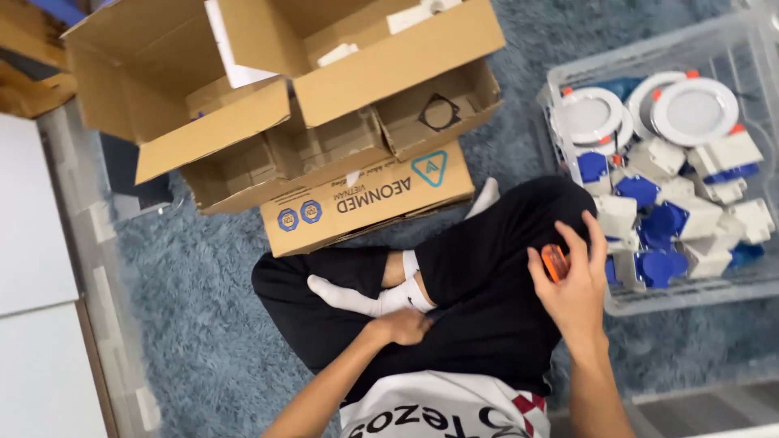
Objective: The person sits on the floor and uses a screwdriver to tighten screws on a blue electrical component. They then pick up a black component and a white component, placing them into a cardboard box. The person continues to use the screwdriver on the blue component.
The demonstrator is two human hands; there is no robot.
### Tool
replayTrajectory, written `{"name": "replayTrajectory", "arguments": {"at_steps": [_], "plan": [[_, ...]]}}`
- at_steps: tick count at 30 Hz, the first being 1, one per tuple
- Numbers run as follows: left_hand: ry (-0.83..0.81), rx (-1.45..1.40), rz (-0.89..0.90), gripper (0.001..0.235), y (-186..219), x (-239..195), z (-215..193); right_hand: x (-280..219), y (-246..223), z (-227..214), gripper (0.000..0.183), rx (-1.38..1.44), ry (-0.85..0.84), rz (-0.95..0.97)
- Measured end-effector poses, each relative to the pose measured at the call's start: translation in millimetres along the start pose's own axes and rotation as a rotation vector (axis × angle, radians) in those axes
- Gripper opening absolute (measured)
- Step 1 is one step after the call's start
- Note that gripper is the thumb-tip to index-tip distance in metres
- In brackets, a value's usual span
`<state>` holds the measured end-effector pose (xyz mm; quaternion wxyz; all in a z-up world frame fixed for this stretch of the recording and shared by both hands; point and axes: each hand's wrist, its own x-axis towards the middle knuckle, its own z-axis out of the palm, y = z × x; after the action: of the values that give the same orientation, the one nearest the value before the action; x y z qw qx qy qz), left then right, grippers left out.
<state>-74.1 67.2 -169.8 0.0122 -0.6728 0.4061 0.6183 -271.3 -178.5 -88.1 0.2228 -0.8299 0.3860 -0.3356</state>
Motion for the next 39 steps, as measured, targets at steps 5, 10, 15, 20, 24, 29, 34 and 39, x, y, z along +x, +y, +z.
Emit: {"name": "replayTrajectory", "arguments": {"at_steps": [5,10,15,20,24,29,34,39], "plan": [[-0.210,0.110,-0.081,0.064,-94,99,75,3,-9,-9,0.052,0.042,-0.030,-0.008],[-0.128,0.152,-0.166,0.053,-82,107,100,-5,-1,-15,0.052,0.095,-0.134,0.051],[-0.040,0.304,-0.270,0.038,-71,121,94,-2,3,-21,0.056,0.141,-0.153,0.043],[0.031,0.397,-0.322,0.033,-73,126,107,-3,7,-18,0.058,0.123,-0.150,0.031],[0.132,0.421,-0.296,0.036,-81,133,117,-2,8,-17,0.059,0.125,-0.141,0.030],[0.095,0.401,-0.261,0.039,-71,119,105,-1,5,-18,0.058,0.128,-0.155,0.034],[0.010,0.324,-0.267,0.048,-60,104,81,-1,4,-17,0.058,0.133,-0.174,0.065],[-0.059,0.254,-0.126,0.039,-77,109,88,0,4,-16,0.058,0.114,-0.169,0.025]]}}
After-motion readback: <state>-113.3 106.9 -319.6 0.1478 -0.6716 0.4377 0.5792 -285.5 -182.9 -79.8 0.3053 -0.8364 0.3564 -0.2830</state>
